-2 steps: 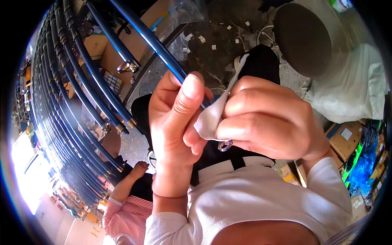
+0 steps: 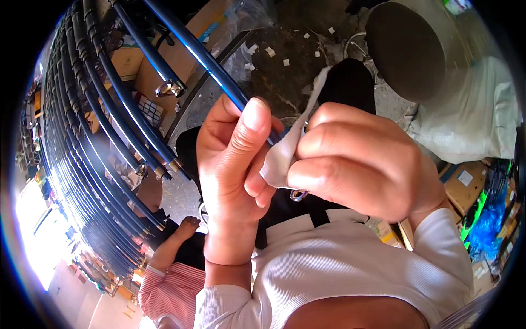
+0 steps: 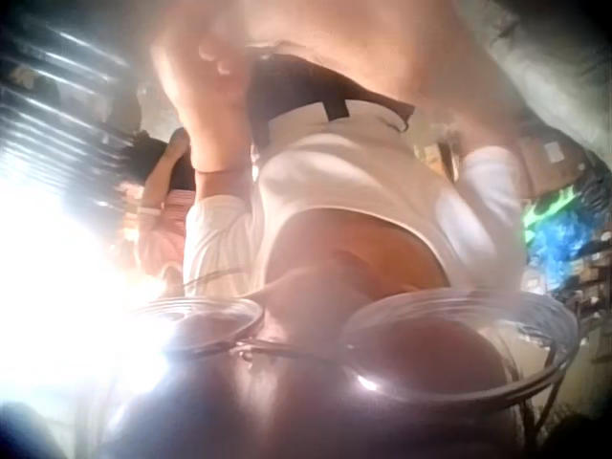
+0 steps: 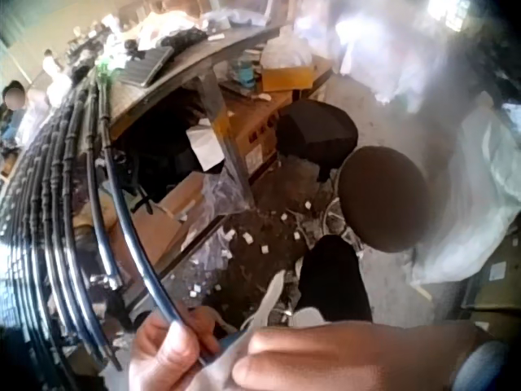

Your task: The person wipes a blue fishing rod with a white cloth, focusing on the handle and reel seat area. They then place the rod back into a rack of similar rods and retrieve a small plastic bag containing hardware from a nearby table.

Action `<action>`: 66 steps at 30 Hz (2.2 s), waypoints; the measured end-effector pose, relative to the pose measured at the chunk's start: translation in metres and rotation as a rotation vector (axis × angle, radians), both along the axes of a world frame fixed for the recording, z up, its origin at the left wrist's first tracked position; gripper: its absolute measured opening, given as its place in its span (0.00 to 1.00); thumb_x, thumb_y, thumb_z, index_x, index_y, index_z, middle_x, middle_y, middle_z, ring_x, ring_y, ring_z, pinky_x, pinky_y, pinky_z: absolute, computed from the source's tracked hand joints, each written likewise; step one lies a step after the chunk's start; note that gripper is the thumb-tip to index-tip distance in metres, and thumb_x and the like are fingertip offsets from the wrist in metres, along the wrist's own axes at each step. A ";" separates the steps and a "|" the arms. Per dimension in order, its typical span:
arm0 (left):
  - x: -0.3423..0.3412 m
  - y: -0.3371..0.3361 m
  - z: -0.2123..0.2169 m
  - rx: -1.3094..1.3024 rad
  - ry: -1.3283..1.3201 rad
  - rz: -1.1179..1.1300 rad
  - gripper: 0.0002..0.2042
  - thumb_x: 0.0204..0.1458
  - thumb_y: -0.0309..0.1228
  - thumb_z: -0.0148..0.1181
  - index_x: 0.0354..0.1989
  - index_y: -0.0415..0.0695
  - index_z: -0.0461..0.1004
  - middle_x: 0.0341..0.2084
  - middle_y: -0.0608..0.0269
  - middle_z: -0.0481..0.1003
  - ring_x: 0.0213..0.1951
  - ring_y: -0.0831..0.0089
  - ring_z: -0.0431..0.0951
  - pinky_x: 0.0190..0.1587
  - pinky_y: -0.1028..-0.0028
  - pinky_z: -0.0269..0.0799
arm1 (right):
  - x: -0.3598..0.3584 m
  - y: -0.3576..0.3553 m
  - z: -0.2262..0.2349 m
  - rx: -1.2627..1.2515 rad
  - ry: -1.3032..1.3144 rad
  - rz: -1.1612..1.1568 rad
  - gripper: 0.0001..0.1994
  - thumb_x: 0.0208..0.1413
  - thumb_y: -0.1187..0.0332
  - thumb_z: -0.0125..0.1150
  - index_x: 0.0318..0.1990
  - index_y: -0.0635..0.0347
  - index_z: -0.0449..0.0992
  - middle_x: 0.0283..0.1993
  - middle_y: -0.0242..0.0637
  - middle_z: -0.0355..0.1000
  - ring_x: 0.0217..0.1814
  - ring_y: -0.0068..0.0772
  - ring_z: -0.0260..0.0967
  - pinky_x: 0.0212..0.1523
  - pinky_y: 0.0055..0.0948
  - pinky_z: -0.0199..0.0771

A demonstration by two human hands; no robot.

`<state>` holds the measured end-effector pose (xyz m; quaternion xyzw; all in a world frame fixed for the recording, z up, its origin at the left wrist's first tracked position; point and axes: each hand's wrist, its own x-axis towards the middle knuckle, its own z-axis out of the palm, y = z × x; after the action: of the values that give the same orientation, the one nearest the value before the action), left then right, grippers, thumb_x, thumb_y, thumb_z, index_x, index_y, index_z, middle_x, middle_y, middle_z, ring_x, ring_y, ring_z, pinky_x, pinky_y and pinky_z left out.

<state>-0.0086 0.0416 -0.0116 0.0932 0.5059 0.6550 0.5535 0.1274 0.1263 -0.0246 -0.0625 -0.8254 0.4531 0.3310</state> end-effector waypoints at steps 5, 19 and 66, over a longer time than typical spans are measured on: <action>-0.005 0.000 -0.004 0.043 -0.198 0.084 0.14 0.58 0.34 0.55 0.27 0.35 0.67 0.14 0.67 0.65 0.06 0.90 0.52 0.07 0.85 0.46 | -0.005 0.008 -0.002 0.046 0.100 0.054 0.12 0.33 0.76 0.69 0.26 0.70 0.73 0.26 0.42 0.68 0.23 0.38 0.66 0.19 0.29 0.66; -0.007 -0.002 -0.037 0.613 -0.932 -0.032 0.15 0.64 0.33 0.41 0.45 0.28 0.59 0.35 0.44 0.69 0.09 0.87 0.69 0.07 0.89 0.64 | -0.013 -0.024 -0.046 -0.657 0.434 -0.032 0.14 0.34 0.71 0.75 0.29 0.63 0.76 0.28 0.37 0.75 0.30 0.31 0.74 0.29 0.24 0.71; -0.020 -0.014 -0.036 0.138 0.370 -0.050 0.15 0.59 0.35 0.54 0.44 0.33 0.70 0.37 0.56 0.72 0.34 0.74 0.69 0.39 0.78 0.65 | 0.023 0.006 -0.042 -0.755 -0.149 -0.049 0.07 0.50 0.72 0.65 0.34 0.65 0.75 0.30 0.32 0.74 0.33 0.18 0.70 0.36 0.20 0.70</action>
<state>-0.0285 0.0276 -0.0477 0.2624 0.5505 0.6457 0.4596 0.1505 0.1319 -0.0668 -0.2326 -0.6206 0.7112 0.2345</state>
